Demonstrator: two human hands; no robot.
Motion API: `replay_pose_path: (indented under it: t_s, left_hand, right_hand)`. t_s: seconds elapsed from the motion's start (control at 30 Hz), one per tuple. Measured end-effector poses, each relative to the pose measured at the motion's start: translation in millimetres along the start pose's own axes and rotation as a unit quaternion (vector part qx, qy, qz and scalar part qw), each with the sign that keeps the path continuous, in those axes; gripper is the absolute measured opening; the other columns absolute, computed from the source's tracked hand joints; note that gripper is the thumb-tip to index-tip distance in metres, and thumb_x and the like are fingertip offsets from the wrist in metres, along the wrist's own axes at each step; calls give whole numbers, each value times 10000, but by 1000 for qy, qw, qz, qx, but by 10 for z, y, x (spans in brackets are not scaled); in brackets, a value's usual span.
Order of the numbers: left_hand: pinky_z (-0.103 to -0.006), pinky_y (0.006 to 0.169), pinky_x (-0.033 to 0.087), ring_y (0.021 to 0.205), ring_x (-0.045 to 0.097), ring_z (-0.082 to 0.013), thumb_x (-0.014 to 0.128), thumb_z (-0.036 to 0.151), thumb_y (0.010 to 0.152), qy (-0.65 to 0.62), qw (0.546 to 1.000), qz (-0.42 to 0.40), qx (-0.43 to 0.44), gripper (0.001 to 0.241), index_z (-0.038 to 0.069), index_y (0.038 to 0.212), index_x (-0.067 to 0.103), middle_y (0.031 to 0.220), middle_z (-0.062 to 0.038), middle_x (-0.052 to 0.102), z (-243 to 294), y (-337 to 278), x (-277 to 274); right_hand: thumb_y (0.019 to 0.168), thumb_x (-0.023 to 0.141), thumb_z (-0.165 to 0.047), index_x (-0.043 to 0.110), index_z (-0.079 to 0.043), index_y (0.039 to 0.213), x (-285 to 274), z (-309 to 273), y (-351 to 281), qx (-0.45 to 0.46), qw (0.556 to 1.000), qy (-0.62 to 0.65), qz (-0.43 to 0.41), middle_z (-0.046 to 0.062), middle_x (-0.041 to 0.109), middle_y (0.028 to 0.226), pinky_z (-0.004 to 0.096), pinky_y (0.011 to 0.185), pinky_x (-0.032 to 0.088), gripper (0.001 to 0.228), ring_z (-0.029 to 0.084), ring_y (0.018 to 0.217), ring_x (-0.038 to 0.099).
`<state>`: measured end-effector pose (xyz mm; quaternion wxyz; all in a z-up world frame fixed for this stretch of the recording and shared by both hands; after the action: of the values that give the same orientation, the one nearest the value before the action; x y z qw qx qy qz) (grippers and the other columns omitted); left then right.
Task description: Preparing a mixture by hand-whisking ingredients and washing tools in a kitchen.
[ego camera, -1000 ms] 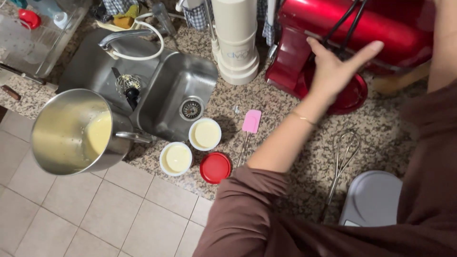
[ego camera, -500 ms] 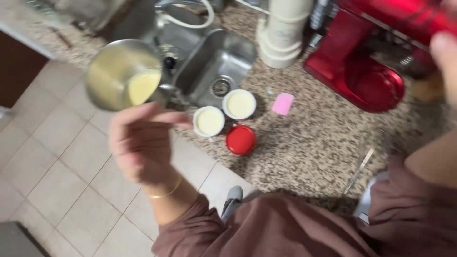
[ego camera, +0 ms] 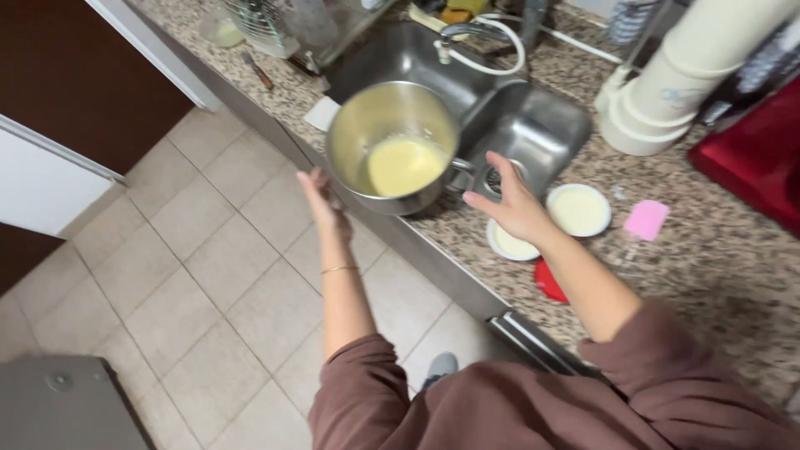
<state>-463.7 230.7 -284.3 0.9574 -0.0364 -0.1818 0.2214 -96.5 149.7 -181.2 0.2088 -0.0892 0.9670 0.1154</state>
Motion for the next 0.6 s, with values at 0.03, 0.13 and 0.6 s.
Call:
replay_pose_path:
  t_s: [0.03,0.13,0.6]
  left_hand:
    - [-619,1128,189,1536,201,-291,364,876,810,-7,998,-22,-56,1018,180,1550,422,1631,-73,352,-83,43,53]
    - [-641,1096,187,1493,249,-283,321,907,721,6,989,-68,-131,1100,199,1561,376,1632,-66,355,-93,35,231]
    - [-588,1183,279,1559,229,-360,290,924,784,-16,954,-298,-13,1126,207,1646,180,1713,-88,234,1288,-436,860]
  right_hand:
    - [882,814,-239,331,-1,1535,171,164,179,6,999,-43,27,211,401,1552,465,1163,335,846,367,1453,392]
    - [804,864,-225,347,2,1480,479,512,535,49,992,-100,65,247,446,1475,457,1111,360,881,401,1377,435]
    - [939,608,35,602,-36,1248,-155,-532,227,113,976,-62,173,77,650,924,343,688,548,316,192,799,654]
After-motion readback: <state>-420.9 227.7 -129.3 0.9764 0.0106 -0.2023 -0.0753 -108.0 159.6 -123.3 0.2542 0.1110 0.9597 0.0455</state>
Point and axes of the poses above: each hand's wrist, its own y-axis towards the middle knuckle, its own x-axis out of the palm, z = x × y, the point moved 4 cm from there along y, towards the middle knuckle
